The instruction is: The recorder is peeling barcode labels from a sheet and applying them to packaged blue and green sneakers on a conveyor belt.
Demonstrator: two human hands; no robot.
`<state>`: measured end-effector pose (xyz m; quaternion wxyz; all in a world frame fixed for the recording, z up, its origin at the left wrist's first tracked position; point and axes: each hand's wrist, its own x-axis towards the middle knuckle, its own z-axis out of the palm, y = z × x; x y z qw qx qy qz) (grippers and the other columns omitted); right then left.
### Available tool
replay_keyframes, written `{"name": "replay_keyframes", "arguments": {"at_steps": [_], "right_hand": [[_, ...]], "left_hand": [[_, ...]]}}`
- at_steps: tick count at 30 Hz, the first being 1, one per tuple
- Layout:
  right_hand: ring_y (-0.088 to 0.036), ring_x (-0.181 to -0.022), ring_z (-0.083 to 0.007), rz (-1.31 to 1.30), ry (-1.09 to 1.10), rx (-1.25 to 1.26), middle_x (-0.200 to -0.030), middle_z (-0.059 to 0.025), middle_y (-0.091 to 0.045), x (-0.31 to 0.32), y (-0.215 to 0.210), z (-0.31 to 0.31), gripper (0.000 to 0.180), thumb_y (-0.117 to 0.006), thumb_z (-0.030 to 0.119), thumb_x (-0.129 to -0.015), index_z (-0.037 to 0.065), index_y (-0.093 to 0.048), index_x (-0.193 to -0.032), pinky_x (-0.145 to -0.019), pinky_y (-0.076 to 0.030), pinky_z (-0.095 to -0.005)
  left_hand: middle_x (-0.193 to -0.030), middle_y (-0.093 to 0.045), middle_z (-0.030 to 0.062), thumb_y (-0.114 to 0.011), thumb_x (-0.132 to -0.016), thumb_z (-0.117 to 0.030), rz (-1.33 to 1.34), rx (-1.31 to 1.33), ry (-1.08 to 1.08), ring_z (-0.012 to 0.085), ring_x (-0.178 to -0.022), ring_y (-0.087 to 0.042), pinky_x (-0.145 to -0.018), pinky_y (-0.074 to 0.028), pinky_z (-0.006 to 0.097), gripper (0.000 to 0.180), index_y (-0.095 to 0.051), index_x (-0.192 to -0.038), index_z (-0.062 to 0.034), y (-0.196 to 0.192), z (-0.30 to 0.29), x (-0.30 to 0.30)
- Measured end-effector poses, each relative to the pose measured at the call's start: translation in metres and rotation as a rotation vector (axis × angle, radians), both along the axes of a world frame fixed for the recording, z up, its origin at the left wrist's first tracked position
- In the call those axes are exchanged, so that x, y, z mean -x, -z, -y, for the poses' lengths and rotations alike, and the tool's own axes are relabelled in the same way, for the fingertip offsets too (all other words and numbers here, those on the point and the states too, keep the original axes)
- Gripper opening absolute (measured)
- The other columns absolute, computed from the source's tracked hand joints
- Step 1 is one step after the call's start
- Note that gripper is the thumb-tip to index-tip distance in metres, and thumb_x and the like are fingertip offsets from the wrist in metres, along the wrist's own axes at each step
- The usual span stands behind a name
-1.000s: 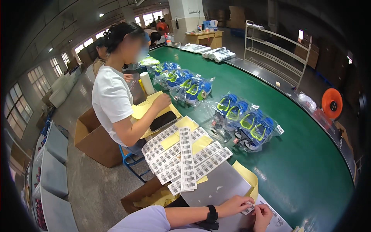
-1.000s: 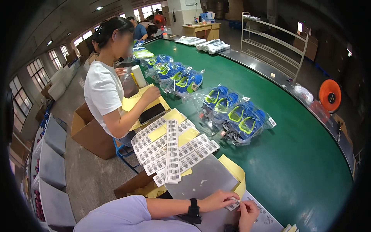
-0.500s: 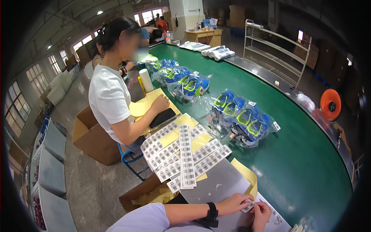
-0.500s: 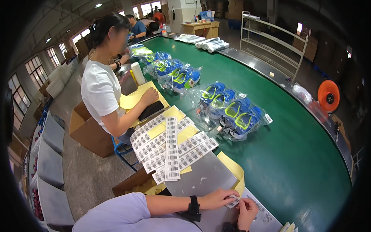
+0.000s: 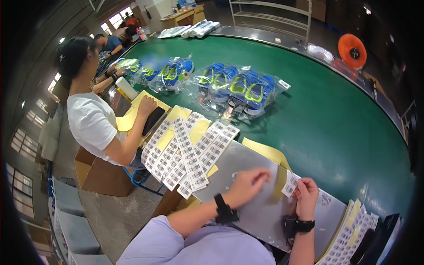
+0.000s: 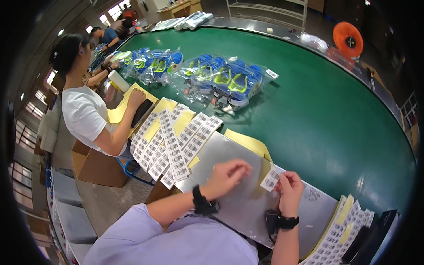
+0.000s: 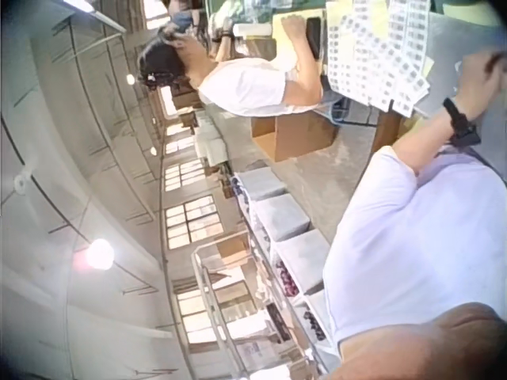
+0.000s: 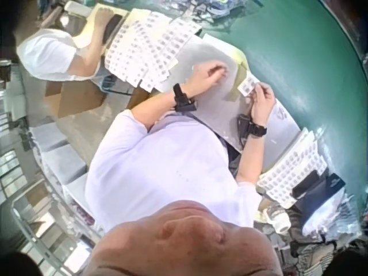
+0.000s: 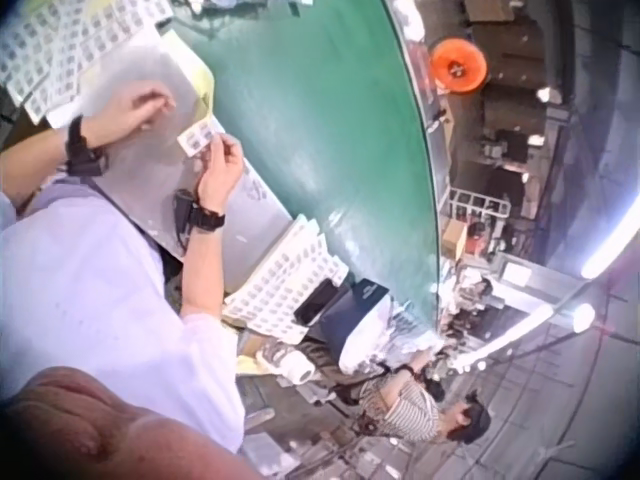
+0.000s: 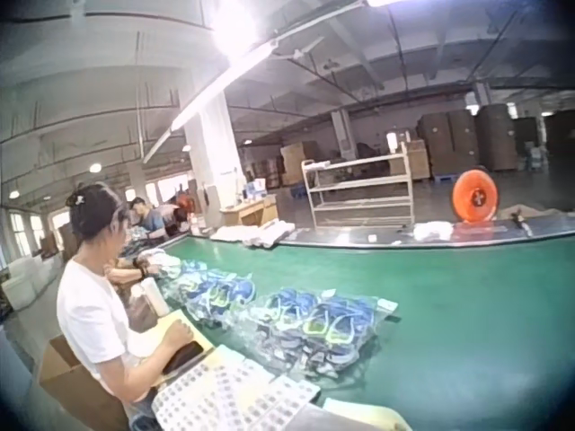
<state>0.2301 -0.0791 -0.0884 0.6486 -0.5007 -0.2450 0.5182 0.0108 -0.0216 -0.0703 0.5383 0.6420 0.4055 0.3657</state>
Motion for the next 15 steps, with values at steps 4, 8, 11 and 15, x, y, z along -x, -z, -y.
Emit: {"name": "replay_keyframes", "arguments": {"at_steps": [4,8,11,15], "right_hand": [[-0.058,-0.06,-0.0078,0.018,-0.069,0.0,-0.075,-0.0019,-0.063,0.0,0.0,0.002,0.004,-0.062,0.006,-0.092,0.002,-0.061,-0.092,-0.056,-0.051,-0.0228],[-0.058,-0.06,-0.008,0.028,-0.11,-0.01,-0.074,-0.0016,-0.063,-0.006,0.002,0.002,0.004,-0.062,0.007,-0.092,0.003,-0.062,-0.092,-0.057,-0.05,-0.0221],[-0.058,-0.06,-0.0083,0.022,-0.11,-0.002,-0.075,-0.0019,-0.063,-0.006,0.0,0.003,0.004,-0.062,0.007,-0.092,0.003,-0.062,-0.092,-0.057,-0.05,-0.0227],[-0.059,-0.061,-0.0083,0.03,-0.123,-0.012,-0.076,-0.002,-0.063,-0.005,0.002,0.002,0.005,-0.062,0.007,-0.093,0.002,-0.062,-0.092,-0.057,-0.05,-0.0231]], "left_hand": [[-0.102,-0.068,0.0172,-0.062,-0.089,-0.017,-0.423,-0.321,-0.07,0.0287,-0.092,-0.067,-0.082,-0.052,0.035,0.031,-0.062,-0.113,0.0019,-0.016,-0.062,0.038],[-0.127,-0.056,0.0201,-0.064,-0.085,-0.021,-0.86,-0.616,0.033,0.0373,-0.109,-0.059,-0.088,-0.051,0.042,0.037,-0.059,-0.114,0.0005,-0.016,-0.099,0.064],[-0.11,-0.057,0.0214,-0.067,-0.08,-0.026,-1.143,-0.523,-0.053,0.0391,-0.103,-0.058,-0.085,-0.05,0.045,0.039,-0.058,-0.106,0.0013,-0.017,-0.123,0.071],[-0.101,-0.056,0.0231,-0.067,-0.079,-0.025,-1.134,-0.522,-0.091,0.0412,-0.096,-0.058,-0.083,-0.05,0.046,0.035,-0.058,-0.099,0.0025,-0.014,-0.134,0.082]]}}
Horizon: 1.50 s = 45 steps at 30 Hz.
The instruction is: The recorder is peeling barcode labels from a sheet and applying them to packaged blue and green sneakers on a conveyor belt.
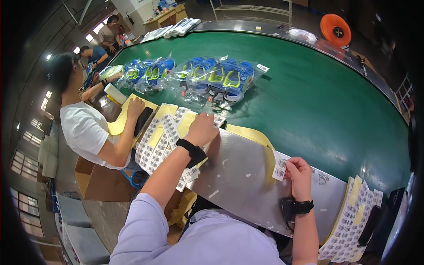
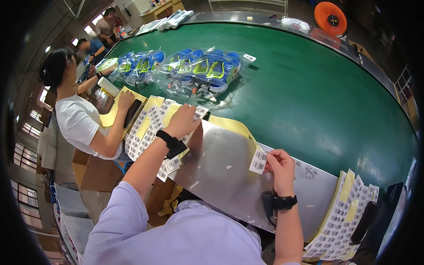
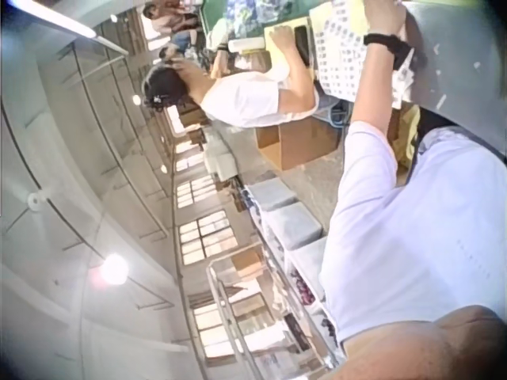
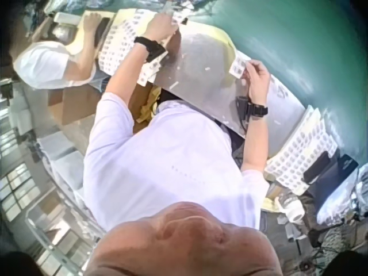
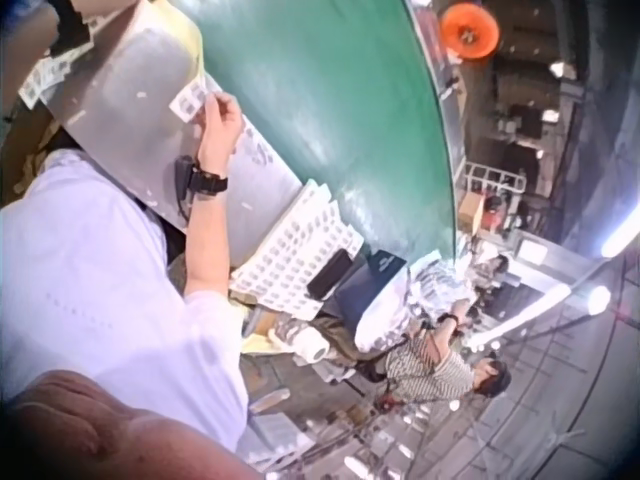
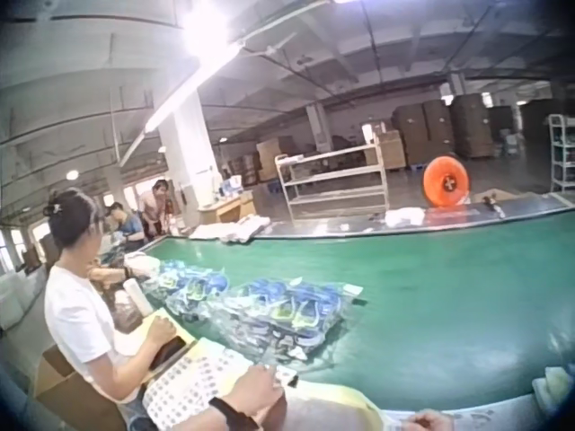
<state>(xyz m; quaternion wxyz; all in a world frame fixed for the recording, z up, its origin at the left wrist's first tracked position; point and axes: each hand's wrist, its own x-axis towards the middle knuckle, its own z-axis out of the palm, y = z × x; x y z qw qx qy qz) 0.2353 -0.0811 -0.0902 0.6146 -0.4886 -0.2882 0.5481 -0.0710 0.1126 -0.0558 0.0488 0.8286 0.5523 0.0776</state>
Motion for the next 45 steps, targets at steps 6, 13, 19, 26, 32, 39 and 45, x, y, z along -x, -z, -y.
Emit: {"name": "replay_keyframes", "arguments": {"at_steps": [6,13,19,26,32,39,45], "right_hand": [[-0.059,-0.063,-0.0079,-0.024,0.006,0.021,-0.075,-0.001,-0.062,0.009,0.001,-0.001,0.006,-0.062,0.009,-0.092,0.003,-0.062,-0.092,-0.058,-0.05,-0.0231],[-0.056,-0.063,-0.007,0.258,-0.022,-0.048,-0.07,0.0006,-0.059,0.008,0.007,-0.015,0.013,-0.062,0.015,-0.092,0.003,-0.063,-0.088,-0.057,-0.046,-0.0241],[-0.059,-0.064,-0.0063,0.051,-0.037,-0.122,-0.076,-0.0011,-0.063,-0.002,0.019,-0.005,0.011,-0.061,0.012,-0.093,0.001,-0.063,-0.091,-0.056,-0.05,-0.0225],[-0.058,-0.06,-0.0073,0.047,-0.02,-0.139,-0.072,-0.0016,-0.061,0.005,0.02,-0.006,0.011,-0.061,0.011,-0.091,0.0,-0.062,-0.088,-0.051,-0.05,-0.0238],[-0.058,-0.057,-0.0084,0.069,-0.025,-0.145,-0.069,-0.0028,-0.061,0.005,0.018,-0.011,0.01,-0.06,0.01,-0.09,0.0,-0.061,-0.087,-0.05,-0.049,-0.0243],[-0.057,-0.053,-0.0083,0.092,-0.034,-0.134,-0.065,-0.0019,-0.059,0.001,0.016,-0.005,0.011,-0.058,0.009,-0.09,0.0,-0.059,-0.083,-0.048,-0.047,-0.0238],[-0.056,-0.054,-0.008,0.151,-0.063,-0.131,-0.066,-0.0019,-0.059,0.003,0.008,-0.005,0.012,-0.059,0.01,-0.09,0.001,-0.058,-0.082,-0.05,-0.045,-0.0244]], "left_hand": [[-0.101,-0.058,0.0277,-0.064,-0.074,-0.022,0.037,0.032,0.091,0.0431,-0.096,-0.058,-0.085,-0.048,0.048,0.038,-0.058,-0.1,0.0054,0.0,0.004,0.016],[-0.086,-0.053,0.0215,-0.068,-0.072,-0.018,0.031,-0.093,0.222,0.0412,-0.082,-0.051,-0.071,-0.042,0.048,0.029,-0.052,-0.086,0.0021,0.034,-0.016,0.048],[-0.088,-0.058,0.0166,-0.069,-0.075,-0.007,0.204,0.037,0.31,0.031,-0.066,-0.058,-0.061,-0.045,0.038,0.025,-0.055,-0.094,0.0008,-0.029,-0.041,0.005],[-0.083,-0.061,0.0146,-0.064,-0.08,-0.003,0.204,-0.269,0.498,0.0322,-0.072,-0.059,-0.068,-0.046,0.041,0.017,-0.056,-0.095,-0.0009,-0.13,-0.112,-0.074],[-0.084,-0.064,0.0169,-0.068,-0.077,-0.01,-0.129,-0.336,0.582,0.0378,-0.079,-0.061,-0.071,-0.049,0.046,0.017,-0.061,-0.09,-0.003,-0.093,-0.162,-0.106],[-0.073,-0.068,0.0159,-0.076,-0.073,-0.025,-0.199,0.138,0.738,0.0368,-0.069,-0.066,-0.065,-0.054,0.042,0.029,-0.066,-0.086,-0.0011,-0.054,-0.056,-0.15],[-0.095,-0.066,0.0146,-0.063,-0.088,-0.019,-0.917,0.549,1.062,0.0268,-0.084,-0.063,-0.073,-0.051,0.038,0.023,-0.066,-0.102,-0.0011,-0.057,0.057,-0.063]]}}
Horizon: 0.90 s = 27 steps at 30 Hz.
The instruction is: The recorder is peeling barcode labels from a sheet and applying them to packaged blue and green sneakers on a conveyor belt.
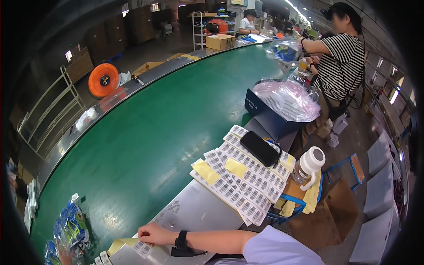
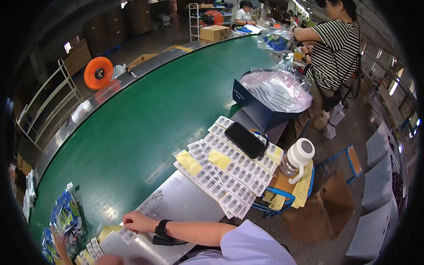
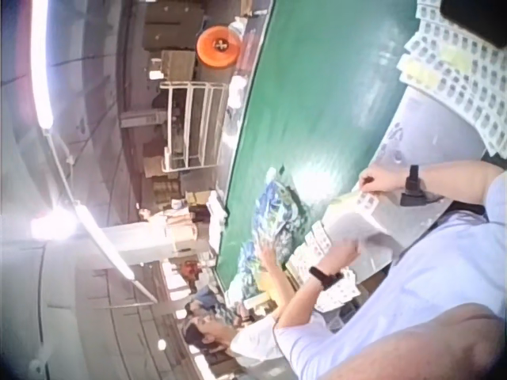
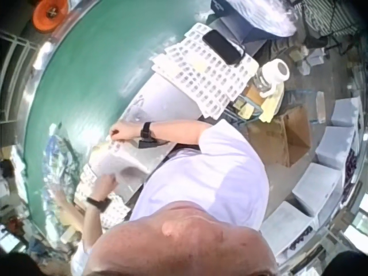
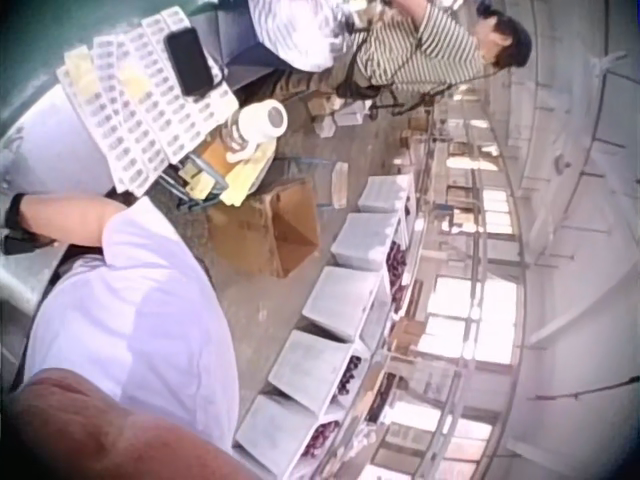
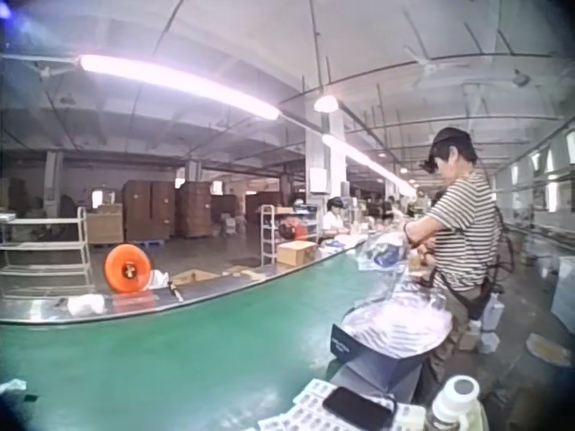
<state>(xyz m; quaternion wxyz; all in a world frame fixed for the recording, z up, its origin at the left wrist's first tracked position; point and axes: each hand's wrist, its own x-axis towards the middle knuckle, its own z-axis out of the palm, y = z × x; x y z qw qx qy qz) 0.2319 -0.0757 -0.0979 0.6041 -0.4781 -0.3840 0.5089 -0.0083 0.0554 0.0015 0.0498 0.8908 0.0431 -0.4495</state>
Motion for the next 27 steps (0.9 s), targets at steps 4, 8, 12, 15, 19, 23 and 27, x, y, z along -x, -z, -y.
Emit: {"name": "replay_keyframes", "arguments": {"at_steps": [4,8,12,15,19,23,27], "right_hand": [[-0.056,-0.058,-0.0071,-0.026,-0.038,0.018,-0.069,-0.001,-0.059,-0.002,0.003,0.002,0.015,-0.06,0.013,-0.092,0.001,-0.058,-0.084,-0.053,-0.045,-0.0241],[-0.057,-0.06,-0.0071,-0.016,-0.028,0.076,-0.072,-0.0013,-0.059,-0.003,-0.007,0.004,0.015,-0.06,0.014,-0.093,0.001,-0.059,-0.086,-0.055,-0.046,-0.0237],[-0.057,-0.062,-0.007,-0.032,-0.047,0.061,-0.074,-0.0018,-0.06,0.0,-0.006,-0.001,0.012,-0.061,0.012,-0.093,0.001,-0.061,-0.089,-0.056,-0.048,-0.0226],[-0.057,-0.062,-0.0066,-0.057,-0.016,0.042,-0.075,-0.0019,-0.06,0.0,0.002,-0.001,0.011,-0.061,0.011,-0.092,0.0,-0.062,-0.09,-0.056,-0.048,-0.022],[-0.059,-0.059,-0.0083,-0.06,0.037,0.008,-0.073,-0.0029,-0.062,0.0,0.014,-0.005,0.012,-0.061,0.011,-0.091,0.0,-0.062,-0.088,-0.052,-0.05,-0.0237],[-0.059,-0.06,-0.008,-0.069,0.031,0.008,-0.074,-0.0026,-0.063,0.001,0.012,-0.004,0.012,-0.061,0.011,-0.091,0.0,-0.062,-0.088,-0.052,-0.05,-0.0236],[-0.058,-0.062,-0.0068,-0.054,0.021,0.033,-0.076,-0.0019,-0.062,-0.001,0.012,-0.002,0.012,-0.061,0.012,-0.093,0.001,-0.062,-0.091,-0.055,-0.05,-0.0218]], "left_hand": [[-0.113,-0.064,0.0119,-0.061,-0.093,-0.007,-0.184,0.033,-0.078,0.0175,-0.097,-0.062,-0.079,-0.052,0.031,0.025,-0.063,-0.117,0.0002,-0.052,0.037,0.008],[-0.111,-0.064,0.0124,-0.061,-0.092,-0.009,0.262,-0.145,-0.309,0.0189,-0.095,-0.062,-0.078,-0.052,0.032,0.024,-0.063,-0.114,0.0001,-0.059,-0.054,0.017],[-0.108,-0.065,0.0129,-0.062,-0.092,-0.011,0.733,-0.444,-0.536,0.0202,-0.094,-0.062,-0.077,-0.052,0.033,0.024,-0.064,-0.112,0.0,-0.072,-0.154,0.056],[-0.106,-0.065,0.0133,-0.062,-0.091,-0.013,0.911,-0.54,-0.606,0.0212,-0.092,-0.063,-0.077,-0.052,0.034,0.024,-0.064,-0.111,-0.0001,-0.061,-0.218,0.075],[-0.104,-0.065,0.0137,-0.062,-0.09,-0.015,0.937,-0.587,-0.627,0.0226,-0.09,-0.063,-0.076,-0.052,0.035,0.024,-0.064,-0.108,-0.0001,-0.048,-0.254,0.084],[-0.102,-0.065,0.0142,-0.063,-0.089,-0.017,0.921,-0.6,-0.644,0.0239,-0.089,-0.063,-0.075,-0.052,0.035,0.024,-0.064,-0.106,-0.0002,-0.038,-0.266,0.083],[-0.099,-0.065,0.0147,-0.063,-0.088,-0.019,0.914,-0.577,-0.653,0.0253,-0.087,-0.063,-0.074,-0.052,0.036,0.024,-0.065,-0.104,-0.0003,-0.029,-0.265,0.075]]}}
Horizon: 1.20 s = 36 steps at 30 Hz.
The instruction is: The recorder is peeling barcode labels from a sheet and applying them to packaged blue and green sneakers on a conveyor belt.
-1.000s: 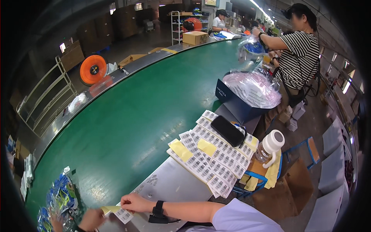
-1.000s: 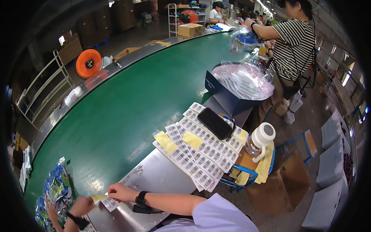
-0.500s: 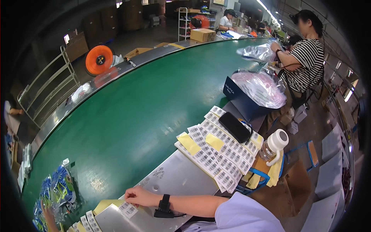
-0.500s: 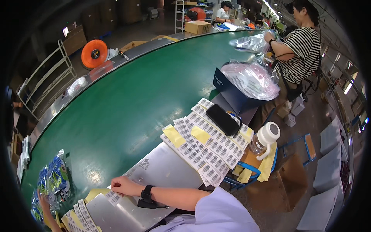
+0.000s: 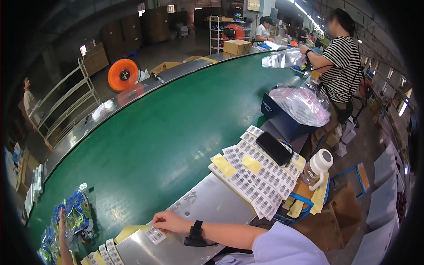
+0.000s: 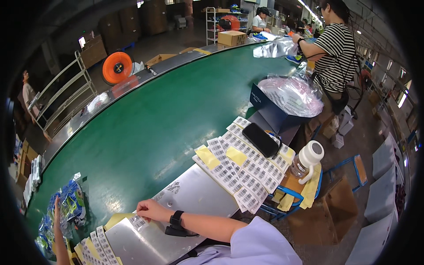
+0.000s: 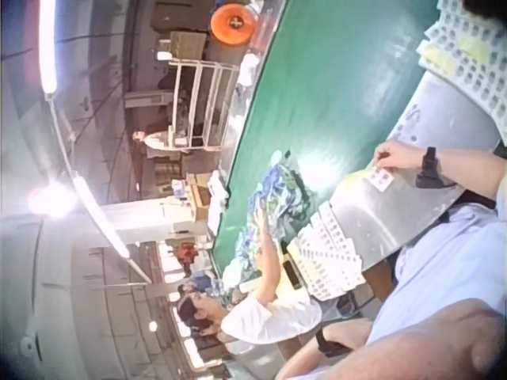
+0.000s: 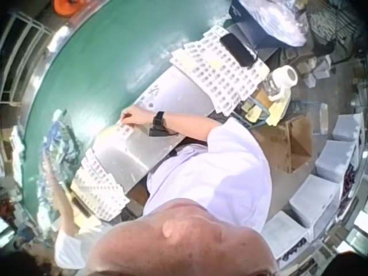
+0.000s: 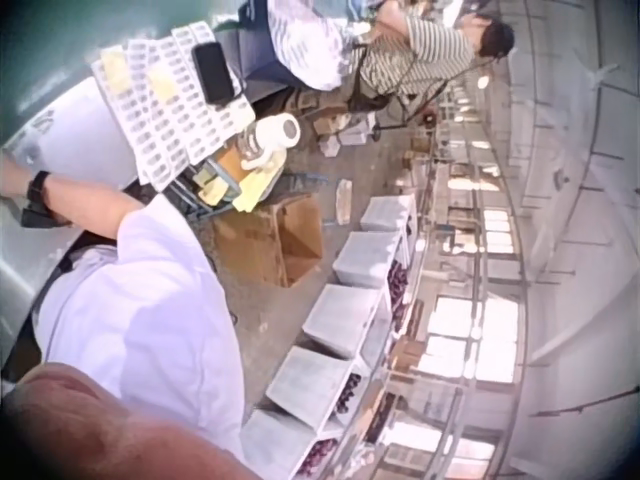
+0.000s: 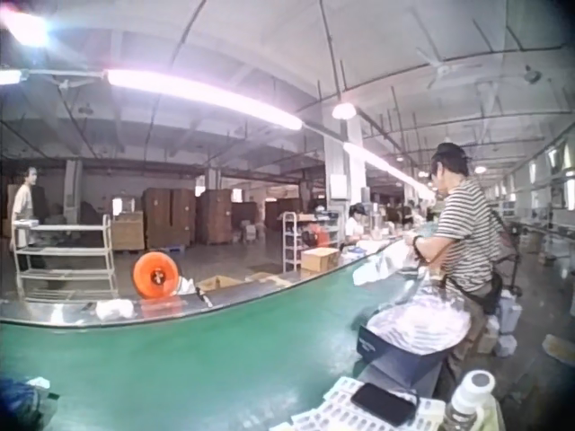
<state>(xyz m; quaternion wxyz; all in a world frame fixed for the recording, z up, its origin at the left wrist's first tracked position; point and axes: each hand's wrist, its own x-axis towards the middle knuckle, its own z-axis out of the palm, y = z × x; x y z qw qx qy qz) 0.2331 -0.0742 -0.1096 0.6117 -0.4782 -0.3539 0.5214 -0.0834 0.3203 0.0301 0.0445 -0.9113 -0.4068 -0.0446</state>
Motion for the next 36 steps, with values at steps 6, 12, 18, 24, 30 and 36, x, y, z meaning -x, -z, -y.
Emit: {"name": "replay_keyframes", "arguments": {"at_steps": [6,12,18,24,30,36], "right_hand": [[-0.059,-0.063,-0.0062,0.011,-0.024,0.013,-0.078,-0.0014,-0.062,0.001,-0.003,-0.001,0.012,-0.061,0.013,-0.093,0.001,-0.062,-0.092,-0.056,-0.05,-0.0212],[-0.059,-0.062,-0.0064,0.02,-0.016,0.015,-0.077,-0.0011,-0.062,-0.003,-0.003,0.002,0.013,-0.061,0.013,-0.094,0.001,-0.062,-0.092,-0.056,-0.05,-0.0214],[-0.058,-0.062,-0.0062,0.006,-0.033,0.024,-0.076,-0.0011,-0.061,0.003,-0.007,-0.001,0.012,-0.061,0.013,-0.094,0.001,-0.062,-0.091,-0.057,-0.05,-0.0212],[-0.058,-0.063,-0.0057,0.034,-0.022,0.035,-0.076,-0.0006,-0.061,0.002,-0.005,0.005,0.013,-0.06,0.014,-0.094,0.001,-0.063,-0.091,-0.058,-0.05,-0.0211],[-0.057,-0.064,-0.0053,0.04,-0.025,0.027,-0.076,-0.0005,-0.061,-0.005,-0.007,0.008,0.013,-0.06,0.014,-0.095,0.001,-0.063,-0.091,-0.058,-0.05,-0.021],[-0.057,-0.068,-0.0064,0.085,0.018,0.09,-0.078,-0.0001,-0.059,-0.005,-0.02,-0.006,0.01,-0.063,0.012,-0.091,0.003,-0.062,-0.093,-0.061,-0.05,-0.0233]], "left_hand": [[-0.095,-0.065,0.0155,-0.064,-0.087,-0.022,0.01,0.035,0.035,0.0273,-0.084,-0.064,-0.072,-0.052,0.038,0.025,-0.065,-0.101,-0.0004,-0.009,0.016,-0.008],[-0.092,-0.066,0.0162,-0.065,-0.086,-0.025,-0.13,0.304,0.171,0.0293,-0.082,-0.064,-0.071,-0.052,0.039,0.027,-0.066,-0.097,-0.0006,-0.048,0.094,-0.012],[-0.088,-0.066,0.0169,-0.065,-0.084,-0.028,-0.518,0.768,0.322,0.0313,-0.079,-0.064,-0.07,-0.053,0.04,0.029,-0.066,-0.094,-0.0007,-0.064,0.203,-0.034],[-0.084,-0.066,0.0177,-0.066,-0.083,-0.031,-0.53,0.799,0.4,0.0333,-0.076,-0.065,-0.068,-0.053,0.042,0.031,-0.067,-0.091,-0.0008,-0.035,0.234,-0.08],[-0.08,-0.066,0.0184,-0.067,-0.082,-0.034,-0.535,0.856,0.393,0.0353,-0.074,-0.065,-0.067,-0.053,0.043,0.033,-0.067,-0.088,-0.0009,-0.029,0.247,-0.09],[-0.077,-0.066,0.0191,-0.068,-0.081,-0.037,-0.536,1.165,0.38,0.0374,-0.071,-0.066,-0.066,-0.053,0.044,0.036,-0.067,-0.084,-0.0011,-0.033,0.275,-0.018]]}}
